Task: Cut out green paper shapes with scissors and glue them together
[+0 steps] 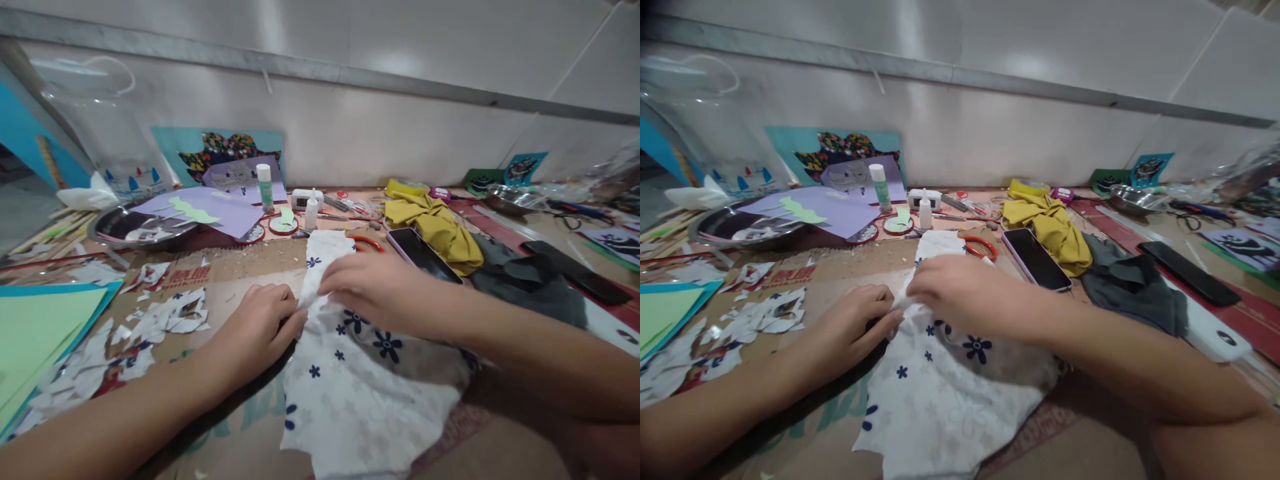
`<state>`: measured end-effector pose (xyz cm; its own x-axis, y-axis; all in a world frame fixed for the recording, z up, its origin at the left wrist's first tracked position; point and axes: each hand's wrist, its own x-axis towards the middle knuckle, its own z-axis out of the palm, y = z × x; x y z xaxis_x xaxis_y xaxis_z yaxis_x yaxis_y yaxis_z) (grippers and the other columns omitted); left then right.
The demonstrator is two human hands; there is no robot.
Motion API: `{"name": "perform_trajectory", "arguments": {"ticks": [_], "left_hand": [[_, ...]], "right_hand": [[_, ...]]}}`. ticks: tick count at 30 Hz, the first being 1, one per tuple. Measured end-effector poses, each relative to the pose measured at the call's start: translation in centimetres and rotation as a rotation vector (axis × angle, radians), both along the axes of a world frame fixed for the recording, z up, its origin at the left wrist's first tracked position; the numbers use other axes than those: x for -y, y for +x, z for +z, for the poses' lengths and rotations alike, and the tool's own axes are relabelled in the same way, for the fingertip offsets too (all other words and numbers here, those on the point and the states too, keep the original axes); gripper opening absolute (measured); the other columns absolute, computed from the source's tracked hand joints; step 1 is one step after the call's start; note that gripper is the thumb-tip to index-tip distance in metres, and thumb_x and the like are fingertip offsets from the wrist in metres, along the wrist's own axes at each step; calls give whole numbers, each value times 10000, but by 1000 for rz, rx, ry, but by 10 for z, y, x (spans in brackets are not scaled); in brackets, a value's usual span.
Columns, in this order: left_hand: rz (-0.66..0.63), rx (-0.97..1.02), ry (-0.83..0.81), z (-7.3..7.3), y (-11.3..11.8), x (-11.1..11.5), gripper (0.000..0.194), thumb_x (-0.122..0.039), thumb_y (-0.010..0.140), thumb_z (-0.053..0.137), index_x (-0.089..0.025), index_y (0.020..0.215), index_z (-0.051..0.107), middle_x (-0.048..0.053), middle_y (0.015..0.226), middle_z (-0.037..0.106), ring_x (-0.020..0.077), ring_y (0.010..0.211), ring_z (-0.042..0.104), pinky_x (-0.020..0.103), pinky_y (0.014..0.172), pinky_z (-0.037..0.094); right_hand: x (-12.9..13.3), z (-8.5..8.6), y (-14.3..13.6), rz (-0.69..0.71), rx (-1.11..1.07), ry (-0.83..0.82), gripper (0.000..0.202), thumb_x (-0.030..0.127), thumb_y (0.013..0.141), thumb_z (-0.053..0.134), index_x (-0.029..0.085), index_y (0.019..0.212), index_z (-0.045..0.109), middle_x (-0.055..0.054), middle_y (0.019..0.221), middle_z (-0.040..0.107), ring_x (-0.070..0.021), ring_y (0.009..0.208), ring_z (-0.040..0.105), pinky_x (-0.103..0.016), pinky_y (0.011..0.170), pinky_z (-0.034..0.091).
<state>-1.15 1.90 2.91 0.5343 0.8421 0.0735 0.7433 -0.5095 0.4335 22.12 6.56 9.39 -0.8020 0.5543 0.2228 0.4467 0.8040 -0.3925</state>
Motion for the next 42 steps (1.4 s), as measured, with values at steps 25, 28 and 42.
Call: {"name": "perform_trajectory", "arguments": {"ticks": [25,28,42], "left_hand": [[-225,-99,508,-5,-16,2,377,-363,1030,475,-146,1282,652,141,1309,710,311,1219,647,469,1019,512],[-273,-146,567,-9,-17,2,362,-352,1028,485,-114,1189,704,158,1226,750,316,1109,709,456,929,567],[-314,-139,549,-2,-14,8,225,-335,1001,561,-200,918,720,44,779,658,235,726,610,390,667,482]], "right_hand": [[15,-53,0,-88,415,-87,1027,725,944,469,3,1620,194,-293,1673,70,-409,1575,46,-558,1277,158],[11,-52,2,-91,417,-117,1091,770,909,473,-16,1613,197,-275,1678,65,-394,1581,51,-554,1283,154],[21,-40,9,102,378,-1,880,578,923,651,92,1592,350,-247,1678,210,-402,1571,156,-564,1274,182]]}}
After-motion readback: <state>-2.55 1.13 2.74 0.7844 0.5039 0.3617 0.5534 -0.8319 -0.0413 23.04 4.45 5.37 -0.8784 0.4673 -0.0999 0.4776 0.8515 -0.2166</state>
